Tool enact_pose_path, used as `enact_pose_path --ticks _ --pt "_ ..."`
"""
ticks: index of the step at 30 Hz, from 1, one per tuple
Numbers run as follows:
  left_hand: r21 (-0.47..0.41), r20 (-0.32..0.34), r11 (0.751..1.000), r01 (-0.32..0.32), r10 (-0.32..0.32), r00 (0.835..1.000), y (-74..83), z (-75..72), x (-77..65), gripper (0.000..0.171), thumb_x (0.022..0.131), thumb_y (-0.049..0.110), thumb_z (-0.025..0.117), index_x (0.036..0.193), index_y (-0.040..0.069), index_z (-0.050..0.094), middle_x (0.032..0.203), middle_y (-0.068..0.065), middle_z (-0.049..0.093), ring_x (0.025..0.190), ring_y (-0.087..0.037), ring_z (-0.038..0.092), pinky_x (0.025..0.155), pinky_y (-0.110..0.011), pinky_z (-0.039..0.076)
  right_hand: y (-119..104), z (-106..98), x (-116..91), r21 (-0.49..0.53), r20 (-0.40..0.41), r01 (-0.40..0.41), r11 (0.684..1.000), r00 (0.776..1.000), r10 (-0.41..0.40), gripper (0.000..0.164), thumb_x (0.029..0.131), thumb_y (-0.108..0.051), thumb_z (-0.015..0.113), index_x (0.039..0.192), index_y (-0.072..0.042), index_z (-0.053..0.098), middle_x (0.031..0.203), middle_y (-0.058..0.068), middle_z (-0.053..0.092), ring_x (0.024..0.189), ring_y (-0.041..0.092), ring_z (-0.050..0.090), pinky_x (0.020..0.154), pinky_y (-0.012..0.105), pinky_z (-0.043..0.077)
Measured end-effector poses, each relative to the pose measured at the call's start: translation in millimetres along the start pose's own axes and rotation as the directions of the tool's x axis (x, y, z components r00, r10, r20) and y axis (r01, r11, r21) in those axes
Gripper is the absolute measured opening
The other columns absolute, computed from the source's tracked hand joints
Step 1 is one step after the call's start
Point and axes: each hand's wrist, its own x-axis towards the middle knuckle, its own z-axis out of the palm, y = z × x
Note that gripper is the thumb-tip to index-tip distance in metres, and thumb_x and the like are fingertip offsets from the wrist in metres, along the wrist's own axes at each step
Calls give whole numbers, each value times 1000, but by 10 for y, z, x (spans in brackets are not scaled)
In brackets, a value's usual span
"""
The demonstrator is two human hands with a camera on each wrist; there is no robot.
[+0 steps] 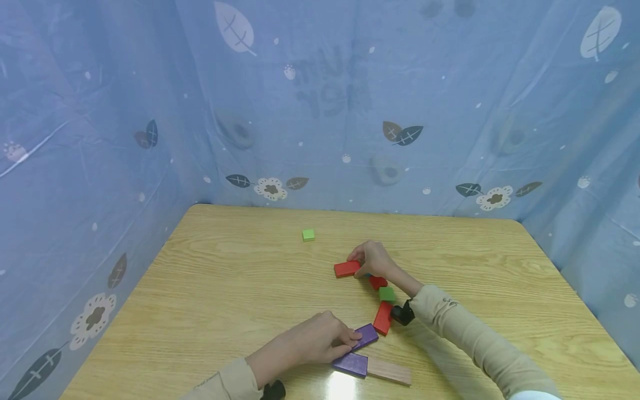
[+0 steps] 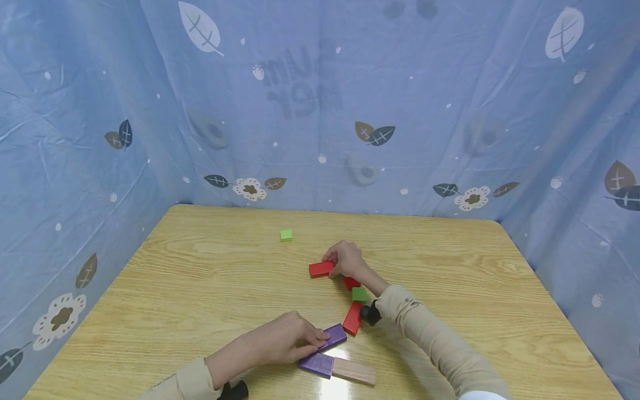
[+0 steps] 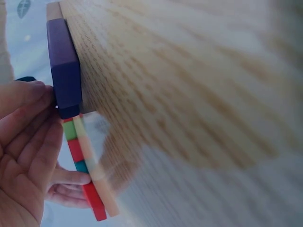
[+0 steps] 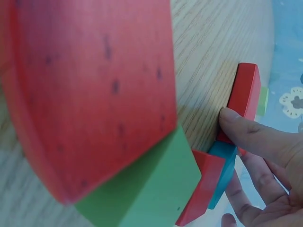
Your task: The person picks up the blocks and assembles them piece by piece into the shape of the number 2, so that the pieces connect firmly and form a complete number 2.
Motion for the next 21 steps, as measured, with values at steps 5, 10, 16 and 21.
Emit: enact_pose_path --ticks 5,10,16,21 --pt "-11 11 1000 17 -17 1000 -1 -2 11 17 92 12 64 105 7 74 116 0 67 44 5 15 42 -8 27 5 -7 3 -44 -2 -28 999 1000 28 35 62 -2 88 95 -5 76 89 6 74 84 24 65 76 41 50" --pt "-5 6 1000 9 -9 1000 -5 -3 18 17 92 12 64 105 7 74 115 0 67 45 5 17 43 -8 28 26 -17 5 -69 14 -49 996 999 50 37 63 -6 88 98 -8 76 93 4 74 84 22 64 71 37 48" --pt "-25 25 1000 18 -18 1000 -2 -11 24 17 92 12 63 105 7 74 116 0 67 42 5 16 42 -8 28 20 -201 17 54 147 -74 996 987 66 54 69 -7 85 118 -2 67 117 14 67 108 34 60 78 39 53" --pt "-10 21 1000 16 -16 1000 -1 -17 15 17 92 13 63 104 8 74 115 0 67 43 5 17 42 -8 29 -12 -566 181 327 183 -89 941 983 29 59 81 -7 75 135 1 53 137 19 52 125 39 47 98 47 42"
